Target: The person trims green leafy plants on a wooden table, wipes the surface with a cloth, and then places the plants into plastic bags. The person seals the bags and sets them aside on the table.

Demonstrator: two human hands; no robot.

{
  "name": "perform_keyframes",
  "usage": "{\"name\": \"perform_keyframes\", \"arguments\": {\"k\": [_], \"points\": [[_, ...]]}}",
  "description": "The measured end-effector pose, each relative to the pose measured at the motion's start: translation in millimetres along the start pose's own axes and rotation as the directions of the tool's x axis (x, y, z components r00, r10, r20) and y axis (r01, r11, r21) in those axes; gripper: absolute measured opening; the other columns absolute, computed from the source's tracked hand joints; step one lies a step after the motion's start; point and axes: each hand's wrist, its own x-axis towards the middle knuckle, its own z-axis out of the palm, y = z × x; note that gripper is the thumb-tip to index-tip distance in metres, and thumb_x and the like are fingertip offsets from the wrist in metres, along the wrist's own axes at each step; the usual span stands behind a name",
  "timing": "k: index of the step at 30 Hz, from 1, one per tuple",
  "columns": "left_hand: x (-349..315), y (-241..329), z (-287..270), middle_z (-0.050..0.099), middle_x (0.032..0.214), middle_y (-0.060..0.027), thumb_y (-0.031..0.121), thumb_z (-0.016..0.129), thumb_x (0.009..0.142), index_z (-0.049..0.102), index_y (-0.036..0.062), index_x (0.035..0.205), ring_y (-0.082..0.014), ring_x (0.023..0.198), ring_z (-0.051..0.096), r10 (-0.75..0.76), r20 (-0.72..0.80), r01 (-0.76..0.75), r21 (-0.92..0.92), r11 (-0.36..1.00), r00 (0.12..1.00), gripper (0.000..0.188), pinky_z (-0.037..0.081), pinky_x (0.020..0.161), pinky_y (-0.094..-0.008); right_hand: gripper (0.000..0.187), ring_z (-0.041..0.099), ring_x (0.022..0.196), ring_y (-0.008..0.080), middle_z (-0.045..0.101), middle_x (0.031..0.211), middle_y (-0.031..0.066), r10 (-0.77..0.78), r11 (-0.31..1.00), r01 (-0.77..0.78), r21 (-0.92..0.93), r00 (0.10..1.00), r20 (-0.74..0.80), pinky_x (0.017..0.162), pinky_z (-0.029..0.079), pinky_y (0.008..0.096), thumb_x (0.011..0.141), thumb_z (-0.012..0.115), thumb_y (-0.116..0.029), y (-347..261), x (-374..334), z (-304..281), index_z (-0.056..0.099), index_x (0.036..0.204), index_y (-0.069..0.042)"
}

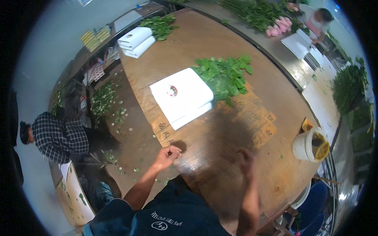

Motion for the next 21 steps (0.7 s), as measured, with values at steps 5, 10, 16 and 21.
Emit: {"name": "perform_keyframes", "arguments": {"k": [5,10,16,21], "points": [[15,18,-62,0.071,0.09,-0.0042,0.018,0.062,0.105,0.068,-0.0022,0.101,-0.0108,0.083,0.066,0.004,-0.26,-0.014,-0.035,0.999,0.966,0.022,0.055,0.08,-0.0274,0.019,0.064,0.082,0.0105,0.071,0.089,0.0045,0.031,0.962,-0.114,0.246,0.948,0.317,0.077,0.053,0.0275,0.097,0.066,-0.011,-5,-13,117,0.074,0.107,0.003],[99,52,-140,0.071,0.096,-0.0051,0.024,0.064,0.104,0.068,-0.0007,0.104,-0.0115,0.091,0.066,0.146,-0.556,-0.176,-0.001,0.984,0.818,0.025,0.053,0.084,-0.0278,0.031,0.066,0.084,0.0146,0.071,0.095,0.0061,0.073,0.917,-0.162,0.363,0.966,0.246,0.076,0.055,0.0294,0.103,0.059,-0.022,-15,41,171,0.071,0.105,0.006],[238,70,-203,0.071,0.114,-0.0078,0.033,0.057,0.106,0.066,0.003,0.123,-0.0182,0.109,0.063,0.332,-0.2,-0.301,0.171,0.938,0.922,0.035,0.051,0.097,-0.0367,0.045,0.064,0.076,0.0136,0.068,0.088,0.0045,0.229,0.69,-0.266,0.674,0.963,0.146,0.061,0.051,0.0282,0.106,0.052,-0.043,-30,162,216,0.067,0.114,-0.001],[275,67,-211,0.066,0.127,-0.0102,0.045,0.051,0.108,0.06,0.0058,0.138,-0.0239,0.118,0.06,0.094,0.419,0.017,-0.254,0.967,0.903,0.05,0.047,0.103,-0.0374,0.053,0.066,0.081,0.0169,0.068,0.107,0.0076,0.553,0.709,-0.458,0.536,0.833,-0.019,0.061,0.053,0.0311,0.105,0.052,-0.049,-63,181,238,0.058,0.133,-0.004]]}}
